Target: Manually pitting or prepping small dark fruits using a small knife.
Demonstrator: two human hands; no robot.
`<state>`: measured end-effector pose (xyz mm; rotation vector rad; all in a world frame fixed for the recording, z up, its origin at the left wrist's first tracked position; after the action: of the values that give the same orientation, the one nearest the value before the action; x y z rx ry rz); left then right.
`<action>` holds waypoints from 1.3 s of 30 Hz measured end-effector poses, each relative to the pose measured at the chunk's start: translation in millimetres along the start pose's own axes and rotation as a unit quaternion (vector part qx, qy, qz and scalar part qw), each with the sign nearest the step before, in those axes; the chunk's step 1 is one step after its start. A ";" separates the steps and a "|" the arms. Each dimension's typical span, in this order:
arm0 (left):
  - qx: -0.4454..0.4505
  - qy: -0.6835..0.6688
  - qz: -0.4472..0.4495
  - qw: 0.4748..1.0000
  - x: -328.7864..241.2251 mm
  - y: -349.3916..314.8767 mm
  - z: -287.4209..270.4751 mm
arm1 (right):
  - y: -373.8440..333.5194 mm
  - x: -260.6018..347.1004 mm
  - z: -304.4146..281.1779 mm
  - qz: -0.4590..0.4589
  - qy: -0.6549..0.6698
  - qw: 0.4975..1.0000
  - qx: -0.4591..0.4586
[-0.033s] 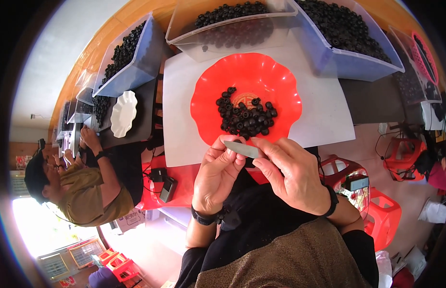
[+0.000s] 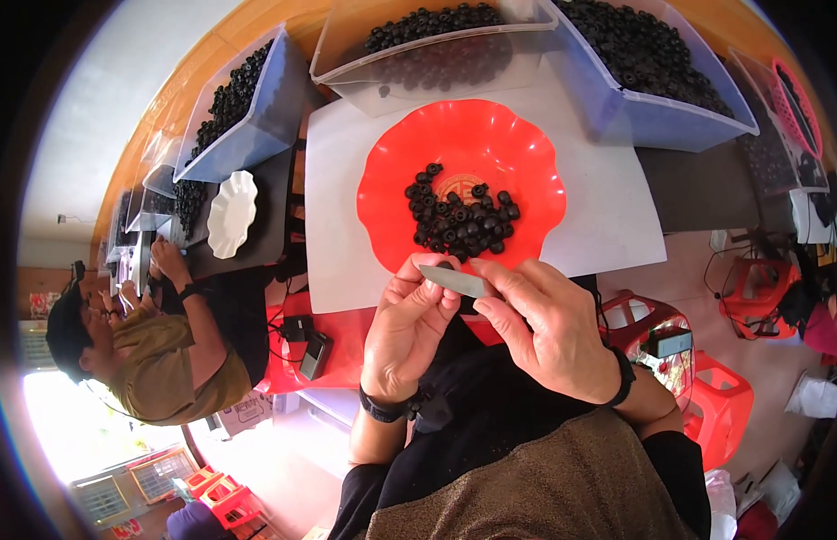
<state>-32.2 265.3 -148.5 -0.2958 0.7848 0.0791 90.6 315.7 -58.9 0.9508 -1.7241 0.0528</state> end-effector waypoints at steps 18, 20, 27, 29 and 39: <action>0.005 -0.008 0.014 1.000 1.7 2.3 1.1 | -0.6 -4.0 -3.2 0.019 0.039 0.999 -0.004; 0.006 -0.008 0.015 1.000 1.4 2.6 1.9 | -0.8 -4.6 -2.7 0.020 0.046 0.999 -0.005; 0.007 -0.009 0.017 1.000 0.6 3.6 4.5 | -0.5 -6.2 -2.4 0.011 0.048 0.999 -0.020; 0.009 -0.001 0.017 1.000 1.4 2.2 4.1 | 0.0 -8.5 -1.4 0.012 0.047 0.999 -0.024; 0.013 -0.008 0.020 1.000 2.4 3.5 11.6 | -2.0 -19.4 -9.6 0.038 0.076 0.995 -0.052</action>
<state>-23.2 271.9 -143.2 -0.2539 0.7756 0.1080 100.7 329.8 -72.0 0.7849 -1.6062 0.0814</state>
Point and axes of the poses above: each hand's wrist, its own y-axis towards the middle knuckle, its own z-axis out of the palm, x = y × z, the point moved 10 cm from there along y, towards the middle knuckle, and after that the axes turned 13 degrees about y, right-handed, at the moved point
